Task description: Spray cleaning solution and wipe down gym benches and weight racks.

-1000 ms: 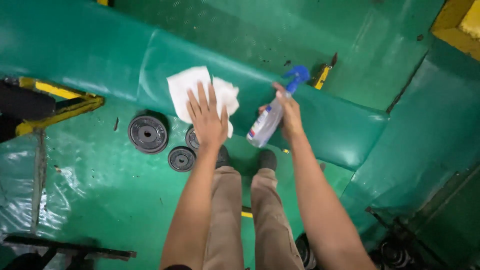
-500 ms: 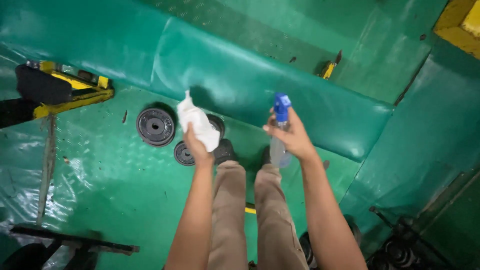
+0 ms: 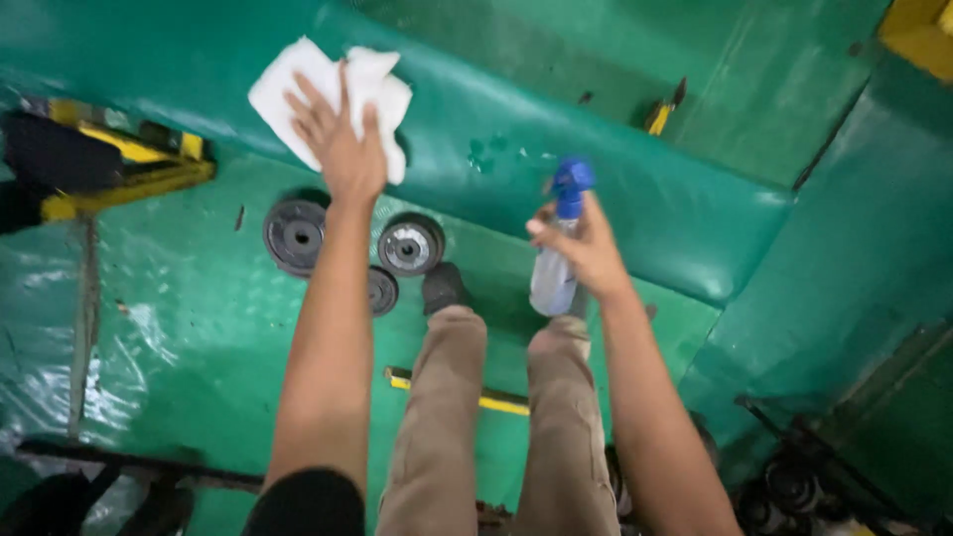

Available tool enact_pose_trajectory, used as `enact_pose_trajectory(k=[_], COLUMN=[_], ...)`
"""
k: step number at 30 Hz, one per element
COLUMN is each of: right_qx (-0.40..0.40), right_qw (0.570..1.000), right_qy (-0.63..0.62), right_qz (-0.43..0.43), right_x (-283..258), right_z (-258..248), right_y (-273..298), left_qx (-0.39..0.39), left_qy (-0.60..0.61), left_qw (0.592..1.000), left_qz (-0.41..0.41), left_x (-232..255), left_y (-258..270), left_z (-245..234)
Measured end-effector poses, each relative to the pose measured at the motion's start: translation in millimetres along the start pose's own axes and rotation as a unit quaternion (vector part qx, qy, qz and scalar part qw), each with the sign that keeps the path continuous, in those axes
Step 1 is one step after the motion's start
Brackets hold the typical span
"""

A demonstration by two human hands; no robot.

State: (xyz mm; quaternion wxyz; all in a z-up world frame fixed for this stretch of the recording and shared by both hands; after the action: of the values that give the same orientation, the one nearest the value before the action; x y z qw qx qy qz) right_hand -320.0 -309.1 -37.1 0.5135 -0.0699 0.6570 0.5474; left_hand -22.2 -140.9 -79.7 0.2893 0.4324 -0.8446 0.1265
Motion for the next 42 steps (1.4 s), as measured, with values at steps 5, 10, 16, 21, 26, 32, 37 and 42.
enact_pose_trajectory(k=[5, 10, 16, 21, 26, 32, 37, 42], right_qx=[0.103, 0.118, 0.109, 0.116, 0.148, 0.151, 0.16, 0.172], right_qw=[0.986, 0.961, 0.954, 0.947, 0.946, 0.949, 0.939, 0.941], right_qy=[-0.131, -0.25, -0.269, -0.286, -0.269, -0.26, -0.281, -0.274], right_qz=[-0.02, 0.017, 0.07, 0.088, 0.101, 0.098, 0.118, 0.101], right_x=[46.5, 105.4, 114.7, 120.7, 107.2, 105.8, 109.0, 115.3], right_z=[-87.4, -147.5, -155.3, -157.4, -152.1, -155.0, -153.7, -156.1], right_y=[-7.6, -22.8, -31.1, -35.6, -32.5, -33.9, -31.3, -37.7], left_qx=[-0.009, -0.113, -0.091, -0.072, -0.31, -0.083, -0.09, -0.101], left_qy=[-0.044, -0.071, -0.085, -0.162, -0.208, -0.136, -0.127, -0.147], left_qw=[0.998, 0.981, 0.986, 0.971, 0.928, 0.983, 0.984, 0.974], left_qz=[0.048, 0.144, 0.111, 0.161, 0.013, 0.091, 0.083, 0.141], left_x=[18.4, 151.8, 116.9, 114.6, 116.8, 116.8, 117.5, 131.5], left_y=[2.9, 110.5, 131.8, -10.7, -74.5, 88.0, 106.9, -15.4], left_z=[98.7, 126.6, 137.0, 109.8, 114.0, 115.5, 119.0, 108.9])
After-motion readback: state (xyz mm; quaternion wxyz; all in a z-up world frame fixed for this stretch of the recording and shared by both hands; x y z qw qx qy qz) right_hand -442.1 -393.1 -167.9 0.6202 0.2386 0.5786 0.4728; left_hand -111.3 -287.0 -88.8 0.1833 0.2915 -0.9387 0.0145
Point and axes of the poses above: each hand's wrist, its own y-axis away from the middle knuckle, its own z-axis out of the palm, x = y × z, the point moved 8 cm from there along -y, towards the middle knuckle, and after that the axes turned 9 degrees about z, right-handed, at the moved point
